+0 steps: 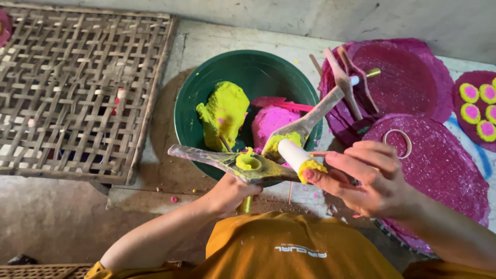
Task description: The person uses a handheld wooden tool to scoop yellow and pink paste from a green bowl and apply it in patterns onto pink circular disks on a workbench.
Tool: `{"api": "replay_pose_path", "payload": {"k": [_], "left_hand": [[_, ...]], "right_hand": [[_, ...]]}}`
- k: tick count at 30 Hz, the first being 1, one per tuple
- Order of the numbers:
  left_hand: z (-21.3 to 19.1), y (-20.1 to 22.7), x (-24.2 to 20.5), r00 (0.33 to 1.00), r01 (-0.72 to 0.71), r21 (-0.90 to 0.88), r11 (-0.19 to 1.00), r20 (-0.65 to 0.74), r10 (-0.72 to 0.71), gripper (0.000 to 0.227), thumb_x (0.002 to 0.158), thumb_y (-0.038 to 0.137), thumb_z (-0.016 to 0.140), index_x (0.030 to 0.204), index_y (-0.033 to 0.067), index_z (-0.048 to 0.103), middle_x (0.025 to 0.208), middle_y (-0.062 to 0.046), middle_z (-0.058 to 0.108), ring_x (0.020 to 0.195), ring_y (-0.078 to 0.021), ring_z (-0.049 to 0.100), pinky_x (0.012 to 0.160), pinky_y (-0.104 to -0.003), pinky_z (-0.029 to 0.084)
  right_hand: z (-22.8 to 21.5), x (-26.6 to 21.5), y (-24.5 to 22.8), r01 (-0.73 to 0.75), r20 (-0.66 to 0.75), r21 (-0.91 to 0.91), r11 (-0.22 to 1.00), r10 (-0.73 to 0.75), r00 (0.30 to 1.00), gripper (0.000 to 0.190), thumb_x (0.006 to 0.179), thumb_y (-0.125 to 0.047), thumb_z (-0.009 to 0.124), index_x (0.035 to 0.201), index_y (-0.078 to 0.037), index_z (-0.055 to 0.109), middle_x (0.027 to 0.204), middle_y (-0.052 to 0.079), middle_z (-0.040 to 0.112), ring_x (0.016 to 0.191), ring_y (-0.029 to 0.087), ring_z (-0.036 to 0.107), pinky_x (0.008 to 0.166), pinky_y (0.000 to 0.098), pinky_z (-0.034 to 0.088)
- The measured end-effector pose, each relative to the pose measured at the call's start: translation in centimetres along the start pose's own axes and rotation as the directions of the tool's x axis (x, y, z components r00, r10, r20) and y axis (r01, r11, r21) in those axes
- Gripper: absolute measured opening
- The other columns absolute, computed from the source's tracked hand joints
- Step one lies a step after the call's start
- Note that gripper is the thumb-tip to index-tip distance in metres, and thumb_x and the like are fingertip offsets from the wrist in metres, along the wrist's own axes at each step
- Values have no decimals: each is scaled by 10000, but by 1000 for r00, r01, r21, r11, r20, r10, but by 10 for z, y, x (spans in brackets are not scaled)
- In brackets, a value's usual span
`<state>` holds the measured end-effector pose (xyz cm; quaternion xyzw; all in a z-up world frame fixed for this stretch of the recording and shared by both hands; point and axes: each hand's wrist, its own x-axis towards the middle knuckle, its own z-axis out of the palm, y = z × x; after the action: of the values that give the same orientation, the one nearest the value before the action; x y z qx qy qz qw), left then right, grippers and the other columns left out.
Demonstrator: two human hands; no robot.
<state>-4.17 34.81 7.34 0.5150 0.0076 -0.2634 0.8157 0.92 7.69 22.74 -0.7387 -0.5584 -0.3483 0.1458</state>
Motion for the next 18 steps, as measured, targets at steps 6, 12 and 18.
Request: {"api": "replay_pose_path", "payload": {"k": [6,12,18], "left_hand": [[-8,-3,0,998,-64,1,998,28,64,196,870,-19,622,1061,-10,664,842,-92,667,746,-181,640,653,-322,530],[-24,-31,2,972,-106,27,994,-208,110,211,837,-9,661,1048,-6,667,863,-63,672,744,-177,652,630,-326,531],[-36,-38,20,827,-437,-8,899,-397,399,306,878,-29,654,1178,31,637,1040,-44,669,875,-157,644,693,-321,554]], "right_hand": [[-3,7,-3,-334,148,269,903,304,941,367,752,-85,807,1112,-90,734,1172,118,618,1050,240,629,869,368,531],[33,27,-23,-381,107,169,909,367,924,364,835,-31,851,1155,32,689,1086,146,667,941,272,690,780,347,590],[80,37,-31,-649,239,399,648,609,756,260,850,-34,821,1082,-12,706,1002,107,696,861,212,717,734,301,582]]}}
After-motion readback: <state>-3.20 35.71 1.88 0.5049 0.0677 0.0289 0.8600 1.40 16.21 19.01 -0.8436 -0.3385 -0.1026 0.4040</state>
